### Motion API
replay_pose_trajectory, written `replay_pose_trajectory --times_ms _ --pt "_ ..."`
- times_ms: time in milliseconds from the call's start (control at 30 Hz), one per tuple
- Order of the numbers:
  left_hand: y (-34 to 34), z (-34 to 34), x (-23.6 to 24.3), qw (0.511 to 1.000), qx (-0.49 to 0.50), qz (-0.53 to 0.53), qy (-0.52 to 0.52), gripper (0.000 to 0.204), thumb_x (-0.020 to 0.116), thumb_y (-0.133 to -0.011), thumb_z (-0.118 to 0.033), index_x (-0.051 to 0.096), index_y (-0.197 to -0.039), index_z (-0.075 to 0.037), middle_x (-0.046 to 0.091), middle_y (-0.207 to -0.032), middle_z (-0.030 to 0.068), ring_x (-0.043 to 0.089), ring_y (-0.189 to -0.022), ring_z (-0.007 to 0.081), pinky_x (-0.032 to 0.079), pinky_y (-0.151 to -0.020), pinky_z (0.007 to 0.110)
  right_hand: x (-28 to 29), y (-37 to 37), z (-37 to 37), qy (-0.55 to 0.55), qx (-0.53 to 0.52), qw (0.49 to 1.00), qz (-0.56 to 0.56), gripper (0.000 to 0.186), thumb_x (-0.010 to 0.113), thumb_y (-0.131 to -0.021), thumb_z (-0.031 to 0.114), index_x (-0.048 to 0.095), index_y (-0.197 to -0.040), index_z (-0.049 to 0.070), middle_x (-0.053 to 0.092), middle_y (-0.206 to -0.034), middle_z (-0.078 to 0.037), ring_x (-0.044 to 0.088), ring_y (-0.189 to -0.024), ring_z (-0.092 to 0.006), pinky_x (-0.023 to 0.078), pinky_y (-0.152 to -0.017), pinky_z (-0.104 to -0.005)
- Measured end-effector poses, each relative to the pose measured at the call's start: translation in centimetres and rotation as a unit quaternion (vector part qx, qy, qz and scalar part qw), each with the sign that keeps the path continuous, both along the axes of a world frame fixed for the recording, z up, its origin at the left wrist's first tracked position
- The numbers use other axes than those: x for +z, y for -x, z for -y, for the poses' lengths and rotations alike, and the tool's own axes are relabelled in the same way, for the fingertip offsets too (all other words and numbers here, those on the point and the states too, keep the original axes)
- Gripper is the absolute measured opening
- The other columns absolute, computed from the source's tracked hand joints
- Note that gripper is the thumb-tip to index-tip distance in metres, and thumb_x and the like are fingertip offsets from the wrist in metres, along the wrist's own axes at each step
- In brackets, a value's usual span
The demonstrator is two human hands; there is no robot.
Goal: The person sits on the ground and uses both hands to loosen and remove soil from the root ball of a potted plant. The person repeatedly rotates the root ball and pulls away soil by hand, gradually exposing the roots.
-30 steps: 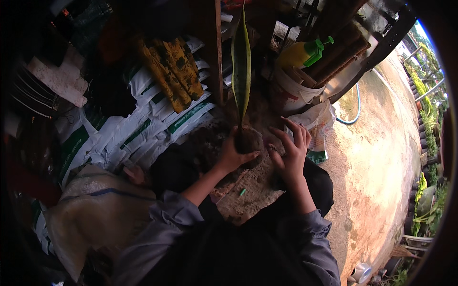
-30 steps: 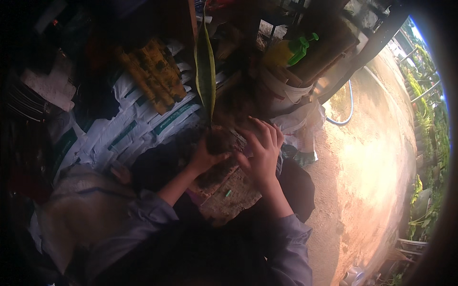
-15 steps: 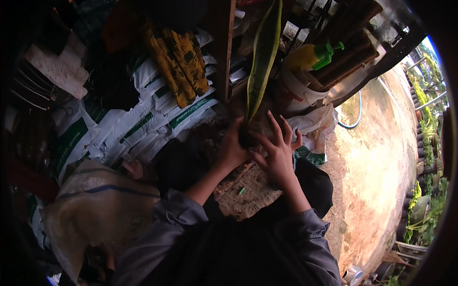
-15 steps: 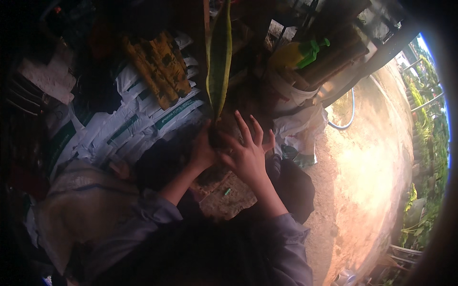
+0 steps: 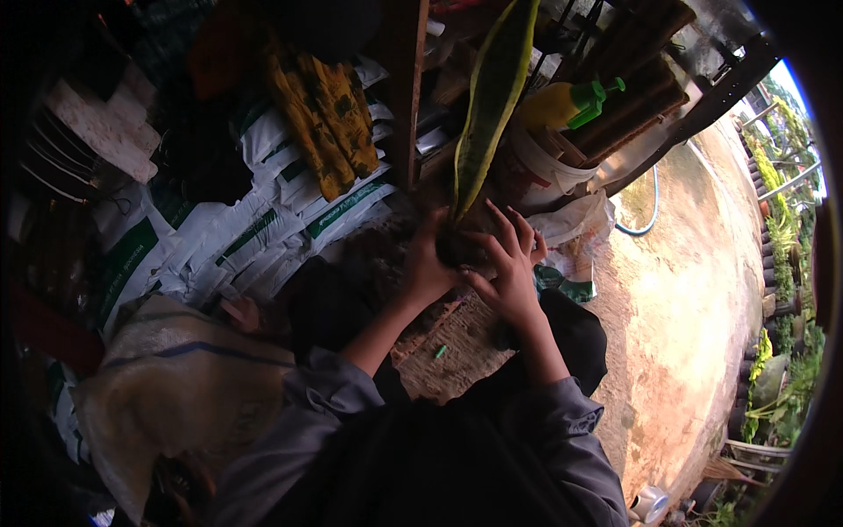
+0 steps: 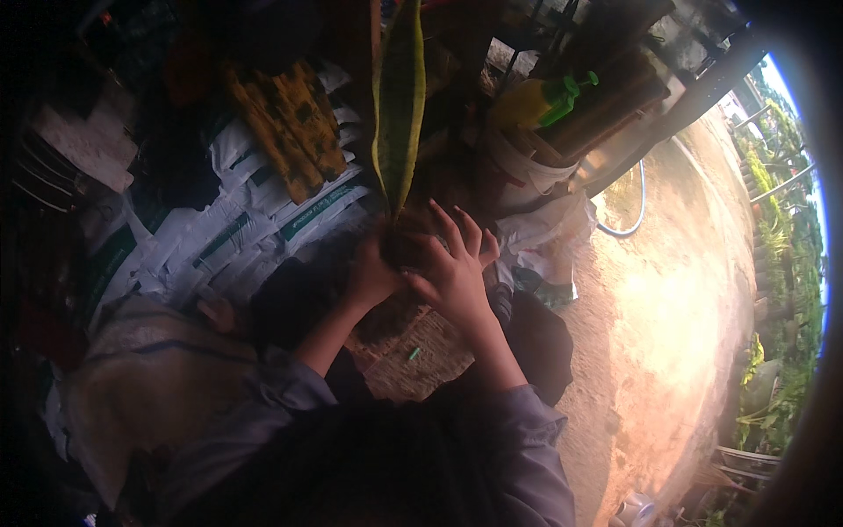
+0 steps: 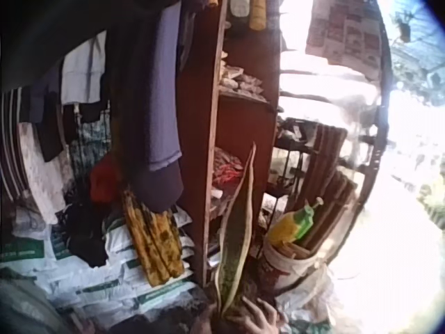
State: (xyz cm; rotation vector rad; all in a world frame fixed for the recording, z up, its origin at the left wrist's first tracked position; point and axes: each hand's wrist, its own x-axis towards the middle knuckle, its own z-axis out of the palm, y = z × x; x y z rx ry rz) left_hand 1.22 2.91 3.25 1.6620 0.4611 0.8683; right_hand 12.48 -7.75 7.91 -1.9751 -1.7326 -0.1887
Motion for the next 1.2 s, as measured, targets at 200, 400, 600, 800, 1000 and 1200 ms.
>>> replay_pose_trajectory --times_ms 200,400,600,800,1000,1200 --pt "0.4 -0.1 0.6 1.0 0.012 -0.023 -0.012 0.074 0.082 -0.061 -0.018 0.045 -0.124 -0.003 0.057 -0.114 0.0134 0.056 -0.108 0.0237 0.044 -0.093 0.036 -0.5 -0.2 0.5 -0.077 -0.027 0.991 -0.11 0.05 0.06 -0.075 0.047 0.059 -0.114 0.015 0.034 -0.144 -0.014 0.031 -0.129 -0.0367 0.015 -0.104 -0.0493" --pt "0.4 -0.4 -0.1 0.999 0.023 0.001 -0.023 0.071 0.082 -0.064 -0.019 0.045 -0.123 -0.003 0.056 -0.114 0.0139 0.055 -0.11 0.024 0.043 -0.093 0.036 -0.4 -0.7 0.8 -0.118 -0.045 0.981 -0.151 0.051 0.057 -0.077 0.049 0.06 -0.117 0.018 0.032 -0.146 -0.015 0.029 -0.131 -0.0371 0.014 -0.104 -0.0493" --pt "1.0 -0.1 1.2 0.998 0.014 -0.01 -0.062 0.07 0.082 -0.063 -0.018 0.046 -0.122 -0.003 0.057 -0.113 0.0139 0.056 -0.108 0.0255 0.044 -0.092 0.036 0.3 -0.7 1.3 -0.043 -0.03 0.995 -0.085 0.048 0.057 -0.075 0.043 0.06 -0.119 0.023 0.033 -0.145 -0.015 0.027 -0.131 -0.0374 0.013 -0.104 -0.0505" --pt "1.1 0.1 0.5 1.0 0.002 -0.006 -0.028 0.066 0.081 -0.064 -0.017 0.047 -0.119 -0.004 0.058 -0.11 0.0123 0.057 -0.104 0.024 0.045 -0.091 0.036 0.5 -0.3 1.0 -0.027 -0.021 0.999 -0.034 0.043 0.062 -0.075 0.033 0.059 -0.118 0.024 0.036 -0.143 -0.009 0.029 -0.131 -0.0347 0.014 -0.103 -0.0502" --pt "1.3 0.2 0.5 1.0 -0.01 -0.003 -0.013 0.064 0.081 -0.065 -0.018 0.047 -0.119 -0.005 0.058 -0.11 0.0107 0.056 -0.105 0.0216 0.043 -0.093 0.035 -0.7 0.1 0.5 -0.023 -0.024 0.995 -0.093 0.045 0.06 -0.074 0.032 0.06 -0.118 0.021 0.04 -0.141 -0.011 0.031 -0.13 -0.0338 0.014 -0.104 -0.0492" --pt "2.0 -0.5 0.0 0.999 -0.018 0.0 0.049 0.07 0.083 -0.068 -0.02 0.046 -0.125 -0.004 0.056 -0.118 0.0096 0.054 -0.111 0.0198 0.043 -0.095 0.034 0.7 -1.2 1.9 -0.037 0.023 0.999 -0.022 0.041 0.051 -0.078 0.033 0.066 -0.114 0.018 0.038 -0.143 -0.012 0.032 -0.128 -0.0339 0.016 -0.105 -0.0456"
